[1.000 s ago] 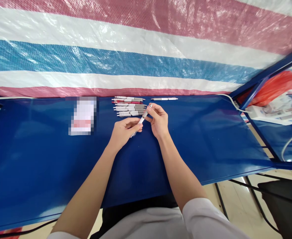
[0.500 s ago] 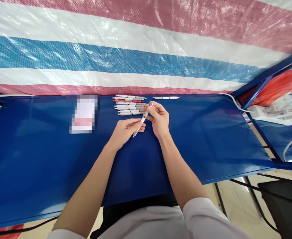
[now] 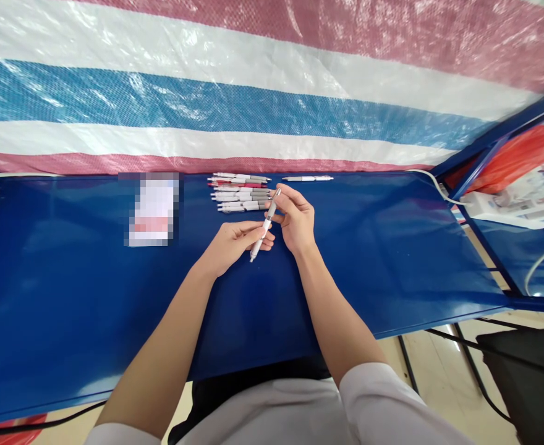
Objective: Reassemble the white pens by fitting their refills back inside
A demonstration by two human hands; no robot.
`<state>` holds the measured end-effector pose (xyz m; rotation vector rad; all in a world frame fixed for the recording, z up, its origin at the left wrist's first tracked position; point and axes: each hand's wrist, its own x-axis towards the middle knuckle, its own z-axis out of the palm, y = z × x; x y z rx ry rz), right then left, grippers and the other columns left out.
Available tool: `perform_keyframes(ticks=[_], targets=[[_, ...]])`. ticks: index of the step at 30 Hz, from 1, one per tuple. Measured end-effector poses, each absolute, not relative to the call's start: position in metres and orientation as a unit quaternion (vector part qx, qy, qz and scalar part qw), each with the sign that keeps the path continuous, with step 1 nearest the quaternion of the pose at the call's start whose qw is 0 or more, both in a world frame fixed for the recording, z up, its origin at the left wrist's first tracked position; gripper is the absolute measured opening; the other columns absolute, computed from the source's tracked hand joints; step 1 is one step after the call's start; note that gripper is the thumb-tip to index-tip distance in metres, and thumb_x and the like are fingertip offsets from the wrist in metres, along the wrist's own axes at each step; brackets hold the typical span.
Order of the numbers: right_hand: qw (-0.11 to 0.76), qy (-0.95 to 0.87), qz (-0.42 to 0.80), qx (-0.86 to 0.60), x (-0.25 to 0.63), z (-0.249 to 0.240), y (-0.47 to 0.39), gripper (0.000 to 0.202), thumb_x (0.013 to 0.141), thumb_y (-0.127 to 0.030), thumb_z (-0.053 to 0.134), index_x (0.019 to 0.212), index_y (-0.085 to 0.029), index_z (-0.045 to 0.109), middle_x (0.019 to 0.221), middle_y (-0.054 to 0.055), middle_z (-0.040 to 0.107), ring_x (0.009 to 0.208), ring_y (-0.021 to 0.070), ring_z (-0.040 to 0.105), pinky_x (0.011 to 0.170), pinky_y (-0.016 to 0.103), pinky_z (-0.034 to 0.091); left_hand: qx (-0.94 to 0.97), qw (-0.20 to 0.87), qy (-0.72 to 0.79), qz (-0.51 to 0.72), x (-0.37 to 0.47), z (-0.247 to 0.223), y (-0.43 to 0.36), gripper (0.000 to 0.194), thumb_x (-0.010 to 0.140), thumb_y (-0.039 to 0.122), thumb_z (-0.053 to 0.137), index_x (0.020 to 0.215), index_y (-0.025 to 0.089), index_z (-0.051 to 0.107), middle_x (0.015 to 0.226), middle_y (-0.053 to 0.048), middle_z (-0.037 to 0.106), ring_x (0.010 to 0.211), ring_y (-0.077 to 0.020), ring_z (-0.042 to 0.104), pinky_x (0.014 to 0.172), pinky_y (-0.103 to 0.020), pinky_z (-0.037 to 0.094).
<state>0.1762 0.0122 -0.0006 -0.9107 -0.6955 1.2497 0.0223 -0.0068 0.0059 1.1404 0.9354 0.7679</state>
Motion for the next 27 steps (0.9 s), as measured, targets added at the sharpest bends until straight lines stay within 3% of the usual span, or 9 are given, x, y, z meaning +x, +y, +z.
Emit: perform_keyframes(ticks=[5,13,17,21,27], targets=[[0.657,-0.31,0.562,-0.395,0.176,0.0,0.012,0.026,0.071,-0.035,0.076,0.095,-0.027,0.07,0.091,-0.002,0.075,0.078,0.0145,0.072,0.063,0.025,0.06,0.5,0.664,0.43,0.351,0.022,0.003,-0.005,0.039,0.078,0.047,0.075,0.105,0.018,0.076,0.094,-0.01,0.077,0.082,-0.0236,0.074,0.085,-0.041,0.06],[0.665,-0.309,0.534,-0.42,0.174,-0.001,0.014,0.031,0.065,-0.034,0.081,0.093,-0.028,0.07,0.087,-0.005,0.072,0.081,0.0135,0.071,0.067,0.026,0.061,0.617,0.444,0.507,0.406,0.029,0.001,-0.01,0.028,0.078,0.04,0.074,0.098,0.02,0.076,0.093,-0.005,0.077,0.083,-0.0222,0.073,0.084,-0.035,0.059],[0.666,-0.311,0.525,-0.429,0.173,-0.002,0.015,0.032,0.064,-0.034,0.082,0.093,-0.027,0.072,0.088,-0.004,0.072,0.076,0.012,0.069,0.065,0.024,0.061,0.646,0.392,0.506,0.415,0.034,-0.001,-0.013,0.025,0.076,0.036,0.076,0.097,0.022,0.076,0.092,-0.003,0.077,0.084,-0.022,0.073,0.085,-0.034,0.059],[0.663,-0.307,0.526,-0.436,0.173,-0.003,0.014,0.031,0.065,-0.033,0.082,0.094,-0.026,0.072,0.086,-0.004,0.074,0.074,0.0124,0.07,0.063,0.024,0.06,0.607,0.446,0.512,0.412,0.035,0.001,-0.014,0.025,0.076,0.034,0.075,0.098,0.021,0.077,0.091,-0.003,0.078,0.081,-0.022,0.074,0.085,-0.036,0.059],[0.659,-0.295,0.565,-0.398,0.176,0.0,0.012,0.024,0.07,-0.03,0.078,0.093,-0.025,0.072,0.09,-0.002,0.077,0.077,0.0149,0.074,0.063,0.026,0.062,0.511,0.648,0.437,0.358,0.025,0.007,-0.01,0.038,0.075,0.042,0.078,0.103,0.016,0.076,0.089,-0.008,0.077,0.082,-0.0246,0.074,0.085,-0.041,0.06]])
